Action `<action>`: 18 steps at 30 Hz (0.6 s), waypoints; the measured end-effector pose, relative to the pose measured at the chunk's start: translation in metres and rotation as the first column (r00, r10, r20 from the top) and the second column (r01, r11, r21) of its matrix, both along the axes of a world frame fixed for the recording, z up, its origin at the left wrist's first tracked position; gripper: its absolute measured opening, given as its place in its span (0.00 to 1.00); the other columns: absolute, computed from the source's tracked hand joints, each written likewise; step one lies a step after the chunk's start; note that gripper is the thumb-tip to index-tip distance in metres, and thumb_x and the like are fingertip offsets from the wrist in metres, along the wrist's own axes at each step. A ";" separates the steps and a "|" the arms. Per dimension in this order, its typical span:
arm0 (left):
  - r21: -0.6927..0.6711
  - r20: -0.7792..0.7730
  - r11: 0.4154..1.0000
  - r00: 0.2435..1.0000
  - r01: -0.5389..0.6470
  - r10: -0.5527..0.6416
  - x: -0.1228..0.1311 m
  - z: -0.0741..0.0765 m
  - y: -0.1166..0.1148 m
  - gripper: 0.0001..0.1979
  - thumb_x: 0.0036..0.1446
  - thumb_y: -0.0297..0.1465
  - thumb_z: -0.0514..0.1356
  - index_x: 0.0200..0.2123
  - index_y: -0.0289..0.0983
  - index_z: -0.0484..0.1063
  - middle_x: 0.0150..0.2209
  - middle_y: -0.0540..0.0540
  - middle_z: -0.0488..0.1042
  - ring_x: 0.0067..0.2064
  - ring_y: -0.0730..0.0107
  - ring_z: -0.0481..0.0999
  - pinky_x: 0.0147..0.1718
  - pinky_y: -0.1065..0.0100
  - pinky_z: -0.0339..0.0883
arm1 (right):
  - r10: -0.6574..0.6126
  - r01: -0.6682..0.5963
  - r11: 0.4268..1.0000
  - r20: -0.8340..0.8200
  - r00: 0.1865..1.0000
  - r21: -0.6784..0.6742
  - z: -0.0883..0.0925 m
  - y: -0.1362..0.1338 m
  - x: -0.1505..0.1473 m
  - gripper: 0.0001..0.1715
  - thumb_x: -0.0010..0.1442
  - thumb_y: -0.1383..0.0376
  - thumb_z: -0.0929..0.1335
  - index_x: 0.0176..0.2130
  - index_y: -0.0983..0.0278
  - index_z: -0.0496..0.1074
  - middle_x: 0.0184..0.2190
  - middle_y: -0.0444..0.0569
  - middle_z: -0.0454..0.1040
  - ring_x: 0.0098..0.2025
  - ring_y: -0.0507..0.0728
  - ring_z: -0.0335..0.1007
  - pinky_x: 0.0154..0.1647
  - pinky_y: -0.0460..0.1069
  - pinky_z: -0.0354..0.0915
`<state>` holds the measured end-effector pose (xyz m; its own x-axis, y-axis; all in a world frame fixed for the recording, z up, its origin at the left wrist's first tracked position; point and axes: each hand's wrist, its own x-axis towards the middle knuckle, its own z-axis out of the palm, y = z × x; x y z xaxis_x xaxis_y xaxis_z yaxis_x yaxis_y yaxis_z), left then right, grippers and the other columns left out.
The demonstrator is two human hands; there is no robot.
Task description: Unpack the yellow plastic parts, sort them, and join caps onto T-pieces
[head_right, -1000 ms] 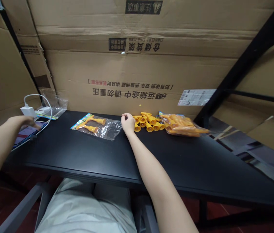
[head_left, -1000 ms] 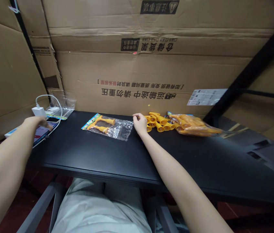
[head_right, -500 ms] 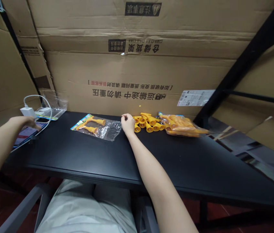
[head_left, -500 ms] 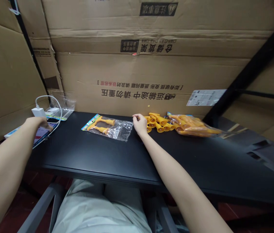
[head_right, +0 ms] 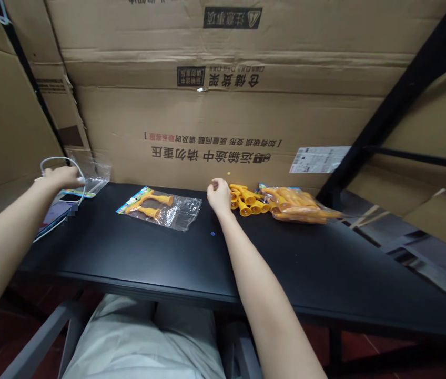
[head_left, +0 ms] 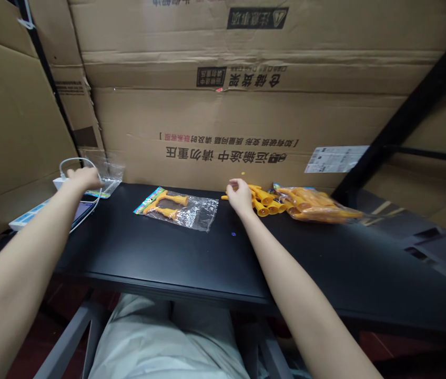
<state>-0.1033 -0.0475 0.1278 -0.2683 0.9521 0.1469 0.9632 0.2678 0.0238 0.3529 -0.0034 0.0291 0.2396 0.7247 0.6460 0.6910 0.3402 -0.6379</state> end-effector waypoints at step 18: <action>-0.033 0.269 0.780 0.757 0.625 -0.595 0.172 -0.113 0.025 0.34 0.63 0.43 0.35 0.66 0.29 0.50 0.68 0.40 0.47 0.69 0.62 0.44 0.66 0.61 0.39 | -0.114 0.292 0.921 0.539 0.834 -0.258 -0.003 -0.004 0.027 0.09 0.56 0.64 0.66 0.35 0.66 0.73 0.43 0.62 0.71 0.45 0.68 0.69 0.46 0.63 0.60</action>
<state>0.0689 -0.0225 0.0146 0.3640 0.9306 0.0383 0.8921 -0.3602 0.2729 0.3802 -0.0077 0.0264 0.1100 0.8813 0.4597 0.9740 -0.0034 -0.2266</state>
